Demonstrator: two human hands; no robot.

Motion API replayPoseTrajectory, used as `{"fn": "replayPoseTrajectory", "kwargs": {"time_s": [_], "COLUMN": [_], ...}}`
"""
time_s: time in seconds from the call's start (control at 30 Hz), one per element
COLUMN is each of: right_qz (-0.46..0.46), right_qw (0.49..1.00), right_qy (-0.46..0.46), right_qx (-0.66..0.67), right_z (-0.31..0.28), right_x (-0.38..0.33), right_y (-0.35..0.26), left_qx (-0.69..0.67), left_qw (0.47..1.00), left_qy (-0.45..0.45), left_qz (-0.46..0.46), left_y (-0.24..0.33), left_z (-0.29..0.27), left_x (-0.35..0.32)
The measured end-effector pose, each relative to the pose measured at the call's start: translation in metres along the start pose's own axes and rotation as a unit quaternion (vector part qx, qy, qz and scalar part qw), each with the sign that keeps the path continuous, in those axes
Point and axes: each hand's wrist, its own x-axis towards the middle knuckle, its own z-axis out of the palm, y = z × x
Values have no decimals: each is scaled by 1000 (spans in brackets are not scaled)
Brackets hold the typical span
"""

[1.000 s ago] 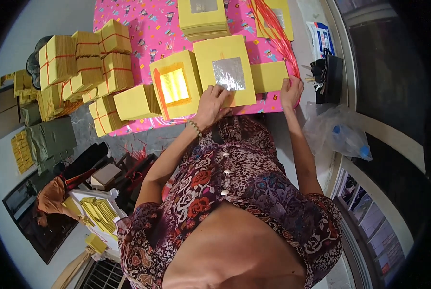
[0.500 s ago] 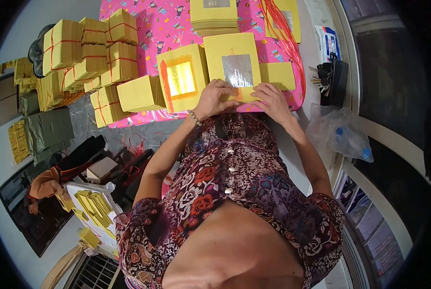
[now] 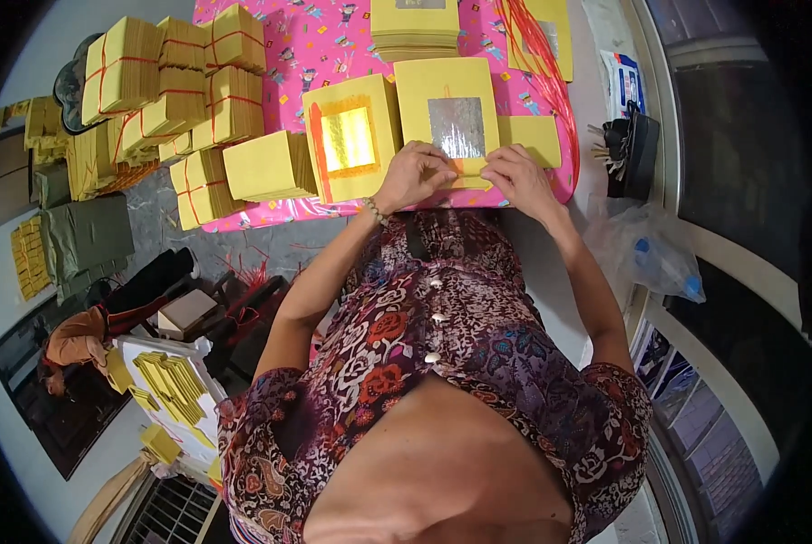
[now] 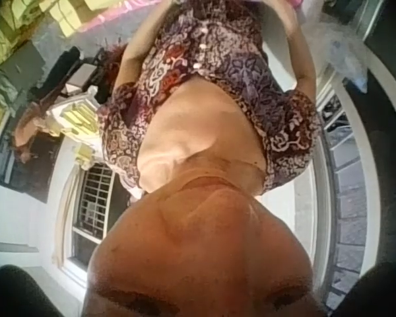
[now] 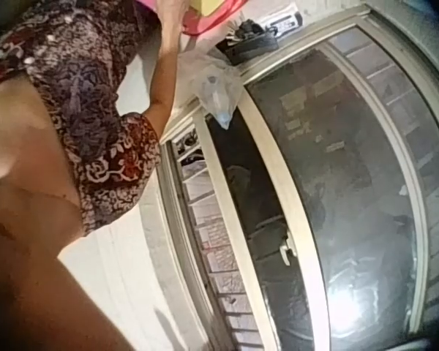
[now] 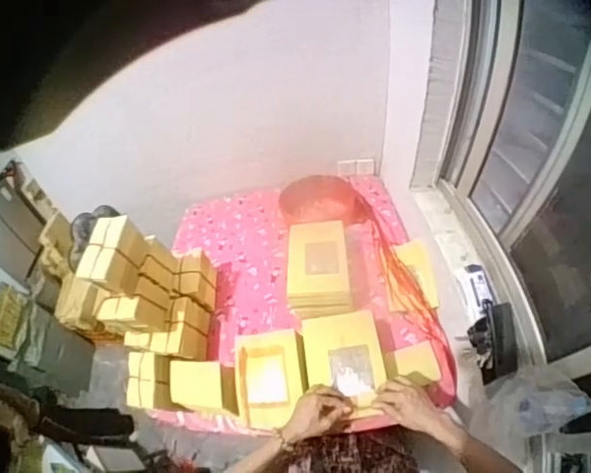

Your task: Packaging and organizing stacks of yellow ceremonial paper.

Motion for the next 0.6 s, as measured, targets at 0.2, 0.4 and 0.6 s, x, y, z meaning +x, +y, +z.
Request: {"fn": "replayPoseTrajectory", "kwargs": {"time_s": [0.2,0.4,0.6], "right_qz": [-6,1,10], "right_qw": [1000,997,996], "right_qy": [20,33,45], "right_qx": [-19,-69,-77], "right_z": [-3,-10,-29], "right_x": [1,8,30], "right_y": [2,-3,6], "left_qx": [22,147,222], "left_qw": [1000,986,973], "left_qy": [-2,21,-56], "left_qz": [7,71,-9], "left_y": [7,21,39], "left_z": [2,14,0], "left_x": [6,12,42]}}
